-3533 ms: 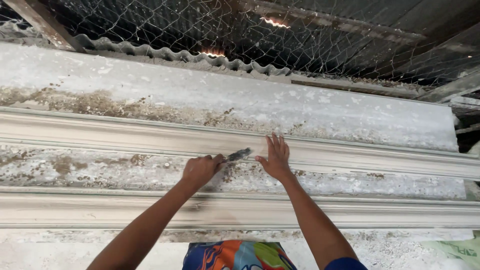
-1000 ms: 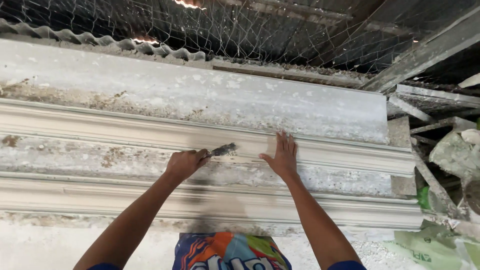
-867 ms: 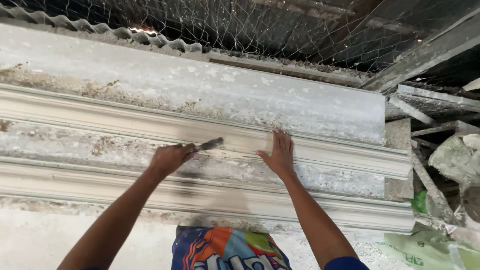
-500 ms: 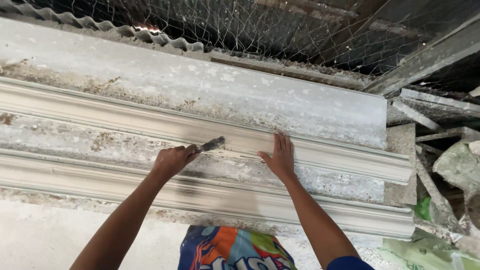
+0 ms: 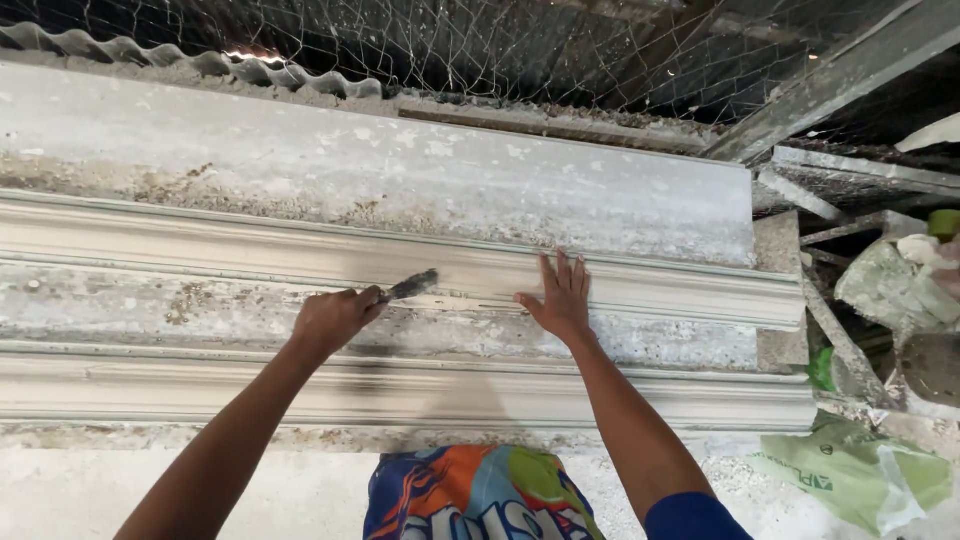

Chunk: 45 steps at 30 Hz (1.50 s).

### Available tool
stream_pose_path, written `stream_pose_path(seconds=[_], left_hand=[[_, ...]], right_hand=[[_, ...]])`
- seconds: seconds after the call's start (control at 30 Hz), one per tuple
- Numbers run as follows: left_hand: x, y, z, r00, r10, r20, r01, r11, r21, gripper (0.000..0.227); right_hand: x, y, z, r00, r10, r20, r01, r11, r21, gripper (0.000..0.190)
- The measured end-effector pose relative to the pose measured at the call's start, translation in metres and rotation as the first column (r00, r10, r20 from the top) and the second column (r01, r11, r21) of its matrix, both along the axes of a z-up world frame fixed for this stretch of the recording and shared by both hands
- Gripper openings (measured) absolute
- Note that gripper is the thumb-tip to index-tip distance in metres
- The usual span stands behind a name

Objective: Scraping excess material from decorative plaster moldings using a spatula.

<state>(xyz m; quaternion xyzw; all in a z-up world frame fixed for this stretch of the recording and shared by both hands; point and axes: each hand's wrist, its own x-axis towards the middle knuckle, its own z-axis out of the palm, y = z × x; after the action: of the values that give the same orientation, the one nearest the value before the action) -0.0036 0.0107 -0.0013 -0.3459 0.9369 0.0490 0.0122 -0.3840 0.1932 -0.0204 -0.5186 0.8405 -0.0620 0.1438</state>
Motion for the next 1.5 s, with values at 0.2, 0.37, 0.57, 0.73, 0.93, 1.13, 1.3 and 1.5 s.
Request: stream_pose_path(seconds=[0.2, 0.37, 0.57, 0.73, 0.93, 1.13, 1.3, 1.5], left_hand=[[-0.073, 0.037, -0.002, 0.976, -0.116, -0.182, 0.094, 0.988, -0.125, 0.024], [-0.026, 0.017, 0.004, 0.992, -0.070, -0.104, 0.044, 0.971, -0.234, 0.021], [-0.097, 0.066, -0.004, 0.979, -0.056, -0.196, 0.061, 0.998, 0.018, 0.028], [-0.059, 0.048, -0.004, 0.989, -0.031, -0.146, 0.040, 0.997, 0.059, 0.031], [-0.063, 0.048, -0.018, 0.980, -0.062, -0.190, 0.058, 0.998, -0.026, 0.029], [-0.050, 0.023, 0.004, 0.984, -0.110, -0.142, 0.111, 0.994, 0.001, 0.029], [-0.115, 0.063, -0.015, 0.974, -0.128, -0.185, 0.122, 0.992, -0.039, 0.032], [-0.105, 0.066, -0.021, 0.986, -0.066, -0.156, 0.072, 0.997, 0.037, 0.029]], right_hand=[[-0.004, -0.006, -0.005, 0.999, 0.005, -0.051, -0.001, 0.997, 0.080, 0.104], [-0.002, -0.006, -0.008, 0.997, 0.000, -0.083, 0.007, 0.996, 0.090, 0.106], [-0.001, -0.008, 0.000, 1.000, -0.019, 0.024, 0.017, 0.997, 0.080, 0.107], [0.002, -0.006, 0.004, 1.000, 0.005, -0.029, -0.004, 0.999, 0.052, 0.105], [-0.005, -0.003, -0.009, 0.998, 0.023, -0.051, -0.021, 0.999, 0.040, 0.105], [-0.022, 0.018, 0.015, 0.997, 0.020, -0.079, -0.018, 1.000, 0.021, 0.097], [-0.041, 0.030, 0.011, 0.987, -0.093, -0.129, 0.094, 0.996, 0.002, 0.110], [-0.061, 0.050, 0.020, 0.989, -0.098, -0.108, 0.097, 0.995, -0.009, 0.105]])
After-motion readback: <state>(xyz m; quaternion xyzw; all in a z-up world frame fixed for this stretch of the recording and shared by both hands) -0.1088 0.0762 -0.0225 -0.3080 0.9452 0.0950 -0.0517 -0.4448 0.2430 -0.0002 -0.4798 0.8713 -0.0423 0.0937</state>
